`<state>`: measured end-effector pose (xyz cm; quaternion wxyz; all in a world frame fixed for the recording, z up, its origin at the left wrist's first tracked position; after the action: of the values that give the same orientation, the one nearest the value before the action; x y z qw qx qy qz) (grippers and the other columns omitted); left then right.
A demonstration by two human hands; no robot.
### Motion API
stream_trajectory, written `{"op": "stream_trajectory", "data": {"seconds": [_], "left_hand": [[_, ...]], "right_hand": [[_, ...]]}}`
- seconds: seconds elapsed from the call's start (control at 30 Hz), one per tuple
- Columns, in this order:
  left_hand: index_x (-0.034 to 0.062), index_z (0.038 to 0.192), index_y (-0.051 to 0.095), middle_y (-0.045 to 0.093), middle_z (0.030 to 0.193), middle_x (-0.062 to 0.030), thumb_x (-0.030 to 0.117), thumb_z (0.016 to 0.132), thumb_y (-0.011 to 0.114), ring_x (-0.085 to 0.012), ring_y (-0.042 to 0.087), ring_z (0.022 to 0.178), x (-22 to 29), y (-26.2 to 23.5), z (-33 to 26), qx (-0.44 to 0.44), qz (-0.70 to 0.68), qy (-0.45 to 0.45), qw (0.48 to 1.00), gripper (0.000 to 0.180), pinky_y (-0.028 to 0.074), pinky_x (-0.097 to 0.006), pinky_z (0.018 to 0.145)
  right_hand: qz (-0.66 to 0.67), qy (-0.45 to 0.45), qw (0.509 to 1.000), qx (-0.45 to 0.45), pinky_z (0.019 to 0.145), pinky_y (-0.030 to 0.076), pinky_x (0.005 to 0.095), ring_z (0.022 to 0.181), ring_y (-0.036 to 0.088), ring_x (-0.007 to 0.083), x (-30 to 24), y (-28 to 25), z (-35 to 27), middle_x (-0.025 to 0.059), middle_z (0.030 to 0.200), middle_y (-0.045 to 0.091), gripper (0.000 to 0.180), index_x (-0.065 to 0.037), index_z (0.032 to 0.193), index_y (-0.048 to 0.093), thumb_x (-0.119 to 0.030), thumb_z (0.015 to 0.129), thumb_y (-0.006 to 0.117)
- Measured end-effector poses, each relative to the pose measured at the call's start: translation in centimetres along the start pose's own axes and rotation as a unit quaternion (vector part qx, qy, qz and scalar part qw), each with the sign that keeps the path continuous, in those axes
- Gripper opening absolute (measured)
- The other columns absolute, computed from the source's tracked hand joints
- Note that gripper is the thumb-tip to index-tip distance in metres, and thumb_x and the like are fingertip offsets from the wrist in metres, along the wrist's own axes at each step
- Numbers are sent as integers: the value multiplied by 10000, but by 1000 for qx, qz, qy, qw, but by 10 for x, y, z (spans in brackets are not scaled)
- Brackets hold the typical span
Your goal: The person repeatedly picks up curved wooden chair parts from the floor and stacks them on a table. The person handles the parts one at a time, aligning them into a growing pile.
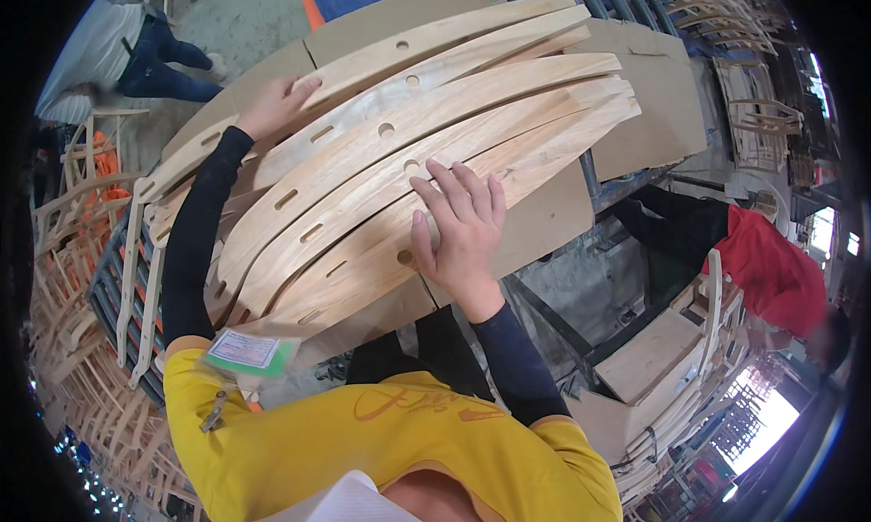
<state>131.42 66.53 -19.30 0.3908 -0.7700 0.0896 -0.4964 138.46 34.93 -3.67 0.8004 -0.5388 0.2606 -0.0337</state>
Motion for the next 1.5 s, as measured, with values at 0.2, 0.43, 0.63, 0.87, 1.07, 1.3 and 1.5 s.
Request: {"op": "stream_trajectory", "data": {"seconds": [0.2, 0.43, 0.63, 0.87, 1.07, 1.3, 1.5], "left_hand": [[-50, 915, 667, 642, 743, -228, 583, 951, 484, -361, 632, 711, 25, -29, 8, 9, 104, -31, 994, 660, 477, -451, 695], [8, 771, 628, 618, 653, -189, 573, 957, 463, -395, 612, 664, 51, 5, -5, 38, 148, 20, 988, 617, 463, -483, 622], [36, 806, 624, 633, 687, -162, 575, 951, 469, -366, 622, 671, 58, -9, -17, 85, 143, 27, 986, 579, 455, -476, 612], [54, 996, 671, 635, 903, -119, 442, 977, 504, -310, 606, 919, 47, -6, 0, 116, 195, 125, 966, 423, 460, -411, 721], [66, 1166, 662, 610, 1054, -98, 314, 975, 546, -301, 590, 989, 32, 14, 9, 47, 69, 167, 983, 334, 471, -403, 825], [56, 1169, 644, 600, 1081, -110, 250, 974, 561, -301, 609, 980, 47, 19, -11, 49, 89, 182, 978, 288, 497, -386, 830], [47, 1018, 623, 587, 984, -111, 243, 963, 559, -315, 618, 852, 65, 14, -13, 44, 195, 205, 958, 214, 499, -428, 724]], "right_hand": [[-1, -2, 1000, -3, 1120, 228, 477, 1223, 513, 282, 0, 0, 2, 45, 1285, 615, 355, -163, 1157, 682, -236, 826, 579], [-2, -1, 1000, -1, 1112, 246, 479, 1224, 516, 280, 3, 0, 2, 44, 1297, 613, 365, -168, 1167, 682, -255, 829, 574], [0, -1, 1000, -7, 1115, 243, 479, 1226, 515, 282, 3, 1, 3, 45, 1306, 610, 378, -165, 1181, 675, -263, 831, 571], [11, 7, 1000, -8, 1122, 224, 471, 1226, 513, 289, 2, -1, 3, 51, 1297, 616, 363, -159, 1168, 680, -248, 837, 559], [10, 4, 1000, -2, 1125, 216, 477, 1231, 506, 285, 1, 0, 2, 43, 1306, 609, 369, -159, 1168, 673, -237, 823, 573], [2, 0, 1000, 2, 1124, 220, 478, 1235, 501, 284, -4, -3, 3, 41, 1296, 610, 372, -158, 1170, 662, -200, 811, 573], [-11, -11, 1000, 11, 1117, 244, 481, 1233, 506, 281, -3, -2, 1, 31, 1294, 610, 355, -157, 1162, 662, -193, 817, 590]]}}
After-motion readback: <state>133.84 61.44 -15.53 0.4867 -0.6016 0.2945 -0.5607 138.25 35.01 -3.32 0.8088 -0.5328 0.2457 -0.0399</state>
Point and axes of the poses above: each hand's wrist, its own z-axis towards the middle knuckle, its own y-axis out of the palm, x = y × z, the point moved 9 cm from there along z, towards the middle knuckle
